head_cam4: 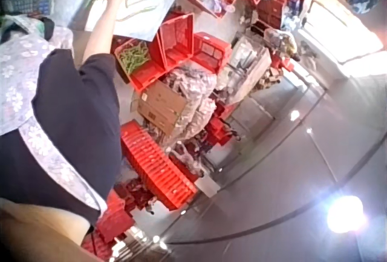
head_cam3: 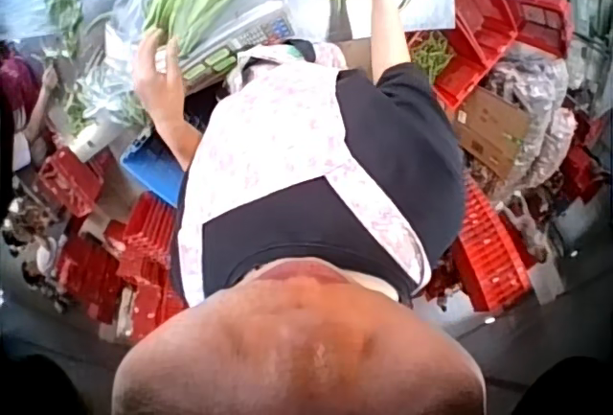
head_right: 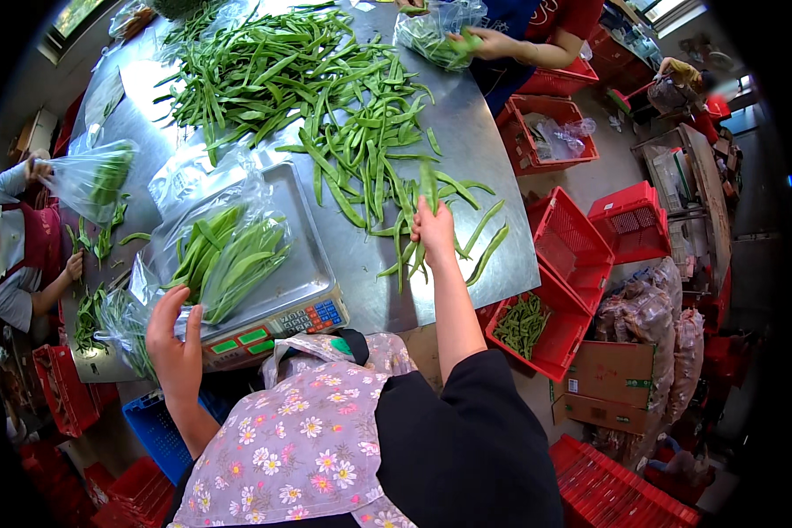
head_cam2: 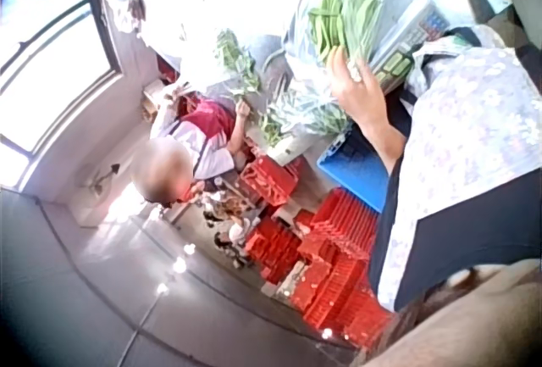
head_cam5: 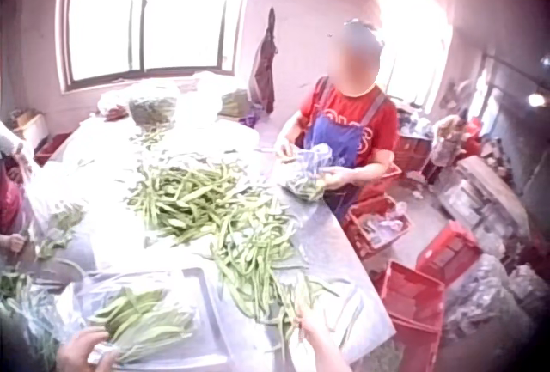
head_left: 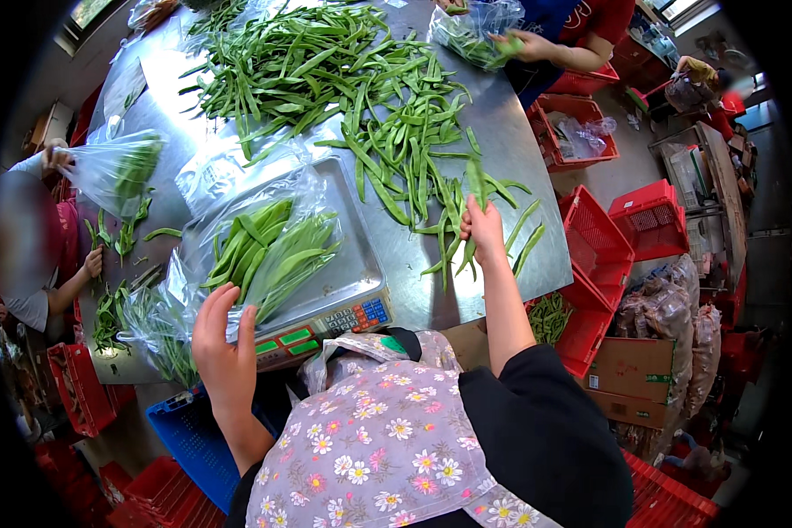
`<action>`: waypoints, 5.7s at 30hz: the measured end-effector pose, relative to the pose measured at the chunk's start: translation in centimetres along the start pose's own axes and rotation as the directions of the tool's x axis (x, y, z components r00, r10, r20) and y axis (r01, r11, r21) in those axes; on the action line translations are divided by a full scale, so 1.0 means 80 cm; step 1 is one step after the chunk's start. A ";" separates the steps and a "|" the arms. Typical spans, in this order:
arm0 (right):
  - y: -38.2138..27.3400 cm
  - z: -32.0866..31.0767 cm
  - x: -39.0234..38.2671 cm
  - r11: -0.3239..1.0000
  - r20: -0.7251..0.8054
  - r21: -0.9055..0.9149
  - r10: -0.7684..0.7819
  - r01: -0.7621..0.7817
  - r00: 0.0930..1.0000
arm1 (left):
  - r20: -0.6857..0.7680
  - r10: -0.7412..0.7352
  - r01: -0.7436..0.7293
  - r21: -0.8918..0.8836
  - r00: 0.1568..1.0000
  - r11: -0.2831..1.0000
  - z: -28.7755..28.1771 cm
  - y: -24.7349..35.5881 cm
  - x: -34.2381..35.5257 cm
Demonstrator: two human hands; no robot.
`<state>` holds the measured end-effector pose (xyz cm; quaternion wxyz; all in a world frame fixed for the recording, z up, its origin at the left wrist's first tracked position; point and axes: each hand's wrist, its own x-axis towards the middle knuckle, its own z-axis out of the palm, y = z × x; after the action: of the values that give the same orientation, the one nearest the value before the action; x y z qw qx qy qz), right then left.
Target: The person sorts green beans on a metal table, places them into plastic bags, weighs the bags on a digital scale, and stacks the packaged bags into a blue crate. Other workers are also sorting and packaging green beans at the same table.
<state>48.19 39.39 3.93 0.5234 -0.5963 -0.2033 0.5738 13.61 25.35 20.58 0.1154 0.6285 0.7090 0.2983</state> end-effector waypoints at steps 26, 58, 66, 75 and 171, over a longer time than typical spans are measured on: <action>-0.078 0.111 0.010 0.966 0.201 0.191 -0.212 0.175 0.956 | -0.480 -0.277 0.402 0.179 0.833 0.898 0.001 -0.054 0.003; -0.118 0.121 -0.073 0.728 0.526 -0.187 -0.493 0.660 0.693 | -0.656 -0.482 0.019 -0.581 0.580 0.814 -0.053 -0.076 -0.037; -0.076 0.023 -0.051 0.827 0.330 -0.319 -0.361 0.463 0.872 | -0.689 -0.445 -0.003 -0.545 0.572 0.839 -0.051 -0.071 -0.028; -0.061 0.179 -0.183 0.631 0.821 -0.154 -0.346 0.761 0.454 | -0.673 -0.069 -0.104 -0.214 0.737 0.971 -0.025 -0.046 -0.018; -0.071 0.240 -0.186 0.465 0.618 0.073 -0.716 0.882 0.326 | -0.553 -0.278 0.201 -0.197 0.786 0.959 -0.041 -0.040 -0.055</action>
<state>29.13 36.42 19.80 0.5617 -0.2789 -0.6964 0.3491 10.03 20.10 20.47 -0.0270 0.4049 0.7641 0.5015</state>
